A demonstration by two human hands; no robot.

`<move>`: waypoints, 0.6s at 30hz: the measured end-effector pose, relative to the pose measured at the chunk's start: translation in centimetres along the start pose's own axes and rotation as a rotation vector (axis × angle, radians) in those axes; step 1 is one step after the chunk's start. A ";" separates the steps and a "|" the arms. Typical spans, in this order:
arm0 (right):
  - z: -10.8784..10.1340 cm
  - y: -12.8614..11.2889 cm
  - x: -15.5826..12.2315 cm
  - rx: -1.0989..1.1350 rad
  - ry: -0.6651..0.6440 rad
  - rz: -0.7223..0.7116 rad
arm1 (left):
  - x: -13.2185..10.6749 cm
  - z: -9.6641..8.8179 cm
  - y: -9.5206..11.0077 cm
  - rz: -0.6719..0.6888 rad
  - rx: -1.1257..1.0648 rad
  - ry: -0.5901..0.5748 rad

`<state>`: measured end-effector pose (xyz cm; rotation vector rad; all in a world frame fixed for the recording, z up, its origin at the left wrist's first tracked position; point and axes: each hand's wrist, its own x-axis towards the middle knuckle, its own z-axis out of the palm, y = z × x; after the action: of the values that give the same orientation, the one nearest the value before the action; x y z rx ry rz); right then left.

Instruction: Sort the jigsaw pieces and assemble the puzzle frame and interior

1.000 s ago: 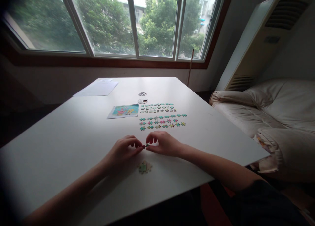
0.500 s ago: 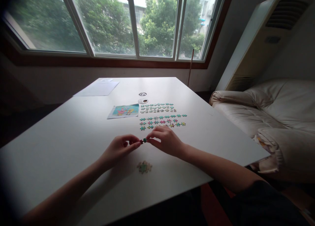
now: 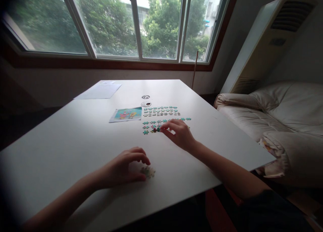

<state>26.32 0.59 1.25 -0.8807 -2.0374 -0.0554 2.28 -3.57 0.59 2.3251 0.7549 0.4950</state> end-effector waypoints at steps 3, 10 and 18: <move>-0.6 0.5 0.3 -0.005 0.050 0.015 | 0.1 0.3 0.0 0.006 0.034 -0.065; -0.5 0.6 0.2 -0.012 0.055 0.017 | 0.2 0.4 0.0 -0.008 0.056 -0.094; -2.5 5.0 1.0 -0.128 -0.062 0.160 | 0.1 0.4 0.3 -0.011 0.053 -0.100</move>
<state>30.79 4.01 2.12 -1.1354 -2.0309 -0.0711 2.69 -3.81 0.50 2.3741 0.7410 0.3547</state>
